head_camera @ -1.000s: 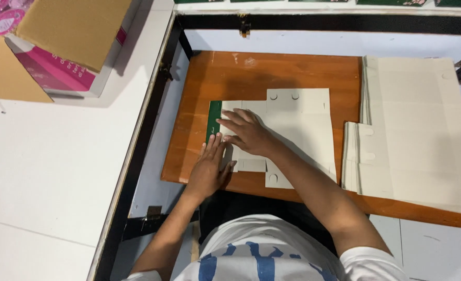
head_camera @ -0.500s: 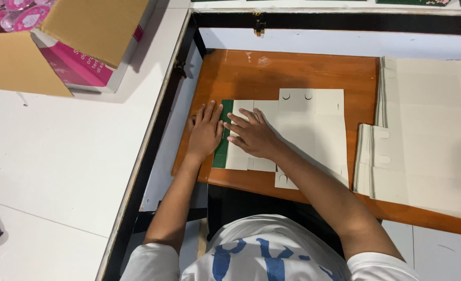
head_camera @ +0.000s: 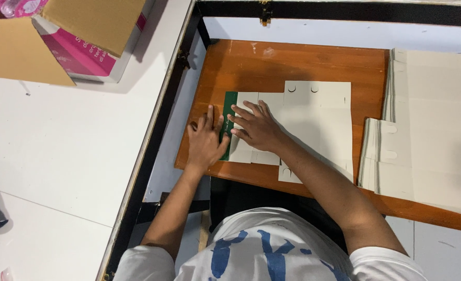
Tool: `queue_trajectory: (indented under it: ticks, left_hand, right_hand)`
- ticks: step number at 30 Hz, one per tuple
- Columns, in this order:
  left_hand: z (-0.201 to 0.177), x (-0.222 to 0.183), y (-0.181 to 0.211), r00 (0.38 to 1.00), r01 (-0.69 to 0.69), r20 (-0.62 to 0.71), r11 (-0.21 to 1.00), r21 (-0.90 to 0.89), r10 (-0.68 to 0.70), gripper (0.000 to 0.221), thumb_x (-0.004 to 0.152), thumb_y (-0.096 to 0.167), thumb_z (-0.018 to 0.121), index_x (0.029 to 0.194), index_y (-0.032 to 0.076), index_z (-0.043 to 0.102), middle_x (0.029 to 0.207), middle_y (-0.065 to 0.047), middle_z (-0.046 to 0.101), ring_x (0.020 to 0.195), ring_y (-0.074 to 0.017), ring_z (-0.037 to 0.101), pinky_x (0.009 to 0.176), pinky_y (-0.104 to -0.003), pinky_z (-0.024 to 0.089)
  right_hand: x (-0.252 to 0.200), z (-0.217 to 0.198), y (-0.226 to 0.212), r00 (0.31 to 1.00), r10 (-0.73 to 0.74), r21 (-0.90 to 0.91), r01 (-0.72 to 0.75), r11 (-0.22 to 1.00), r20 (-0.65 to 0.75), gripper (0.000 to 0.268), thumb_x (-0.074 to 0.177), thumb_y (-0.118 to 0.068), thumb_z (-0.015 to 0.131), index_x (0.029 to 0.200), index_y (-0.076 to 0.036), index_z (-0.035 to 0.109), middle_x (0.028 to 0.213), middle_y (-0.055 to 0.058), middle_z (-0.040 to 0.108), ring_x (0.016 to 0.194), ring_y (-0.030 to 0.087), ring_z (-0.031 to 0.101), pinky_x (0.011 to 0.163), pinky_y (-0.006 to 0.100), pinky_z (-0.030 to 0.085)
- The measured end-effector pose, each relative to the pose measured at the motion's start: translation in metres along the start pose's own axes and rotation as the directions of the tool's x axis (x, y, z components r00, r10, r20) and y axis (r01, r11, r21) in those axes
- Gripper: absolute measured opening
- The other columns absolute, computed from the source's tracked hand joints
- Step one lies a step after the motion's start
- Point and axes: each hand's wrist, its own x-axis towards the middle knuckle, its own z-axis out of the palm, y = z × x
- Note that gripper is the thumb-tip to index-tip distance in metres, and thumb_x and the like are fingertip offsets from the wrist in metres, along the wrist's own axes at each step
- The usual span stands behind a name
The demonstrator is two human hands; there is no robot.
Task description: Folding cardboard templates into boxes and inserting small product packets into them.
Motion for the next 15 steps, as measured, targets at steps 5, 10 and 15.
queue_trajectory:
  ticks: [5, 10, 15]
  left_hand:
    - [-0.007, -0.036, 0.007, 0.997, -0.047, -0.065, 0.996, 0.071, 0.052, 0.051, 0.096, 0.036, 0.044, 0.133, 0.01, 0.068, 0.161, -0.018, 0.042, 0.135, -0.0279, 0.042, 0.091, -0.049, 0.034]
    - [-0.024, -0.068, 0.021, 0.991, -0.1, -0.077, 0.992, 0.082, 0.106, 0.05, 0.094, 0.031, 0.052, 0.13, 0.0, 0.066, 0.161, -0.023, 0.04, 0.136, -0.0328, 0.043, 0.09, -0.052, 0.038]
    - [-0.035, -0.085, 0.027, 0.997, -0.078, -0.022, 0.996, 0.036, 0.079, 0.049, 0.099, 0.033, 0.051, 0.125, -0.005, 0.067, 0.158, -0.025, 0.044, 0.137, -0.0341, 0.044, 0.091, -0.052, 0.039]
  right_hand:
    - [-0.001, 0.0, 0.0, 0.998, -0.017, -0.032, 0.015, 0.999, -0.058, 0.052, 0.111, -0.056, 0.031, 0.146, -0.027, 0.055, 0.158, 0.003, 0.048, 0.147, 0.035, 0.038, 0.117, 0.065, 0.023]
    - [-0.001, -0.004, -0.001, 0.999, -0.017, -0.044, 0.016, 0.999, -0.041, 0.052, 0.111, -0.055, 0.03, 0.145, -0.026, 0.056, 0.158, 0.004, 0.048, 0.146, 0.036, 0.04, 0.116, 0.065, 0.026]
    - [0.001, 0.006, 0.012, 0.996, -0.023, 0.007, 0.023, 1.0, -0.089, 0.044, 0.112, -0.049, 0.035, 0.141, -0.026, 0.06, 0.155, 0.004, 0.052, 0.144, 0.036, 0.044, 0.115, 0.066, 0.026]
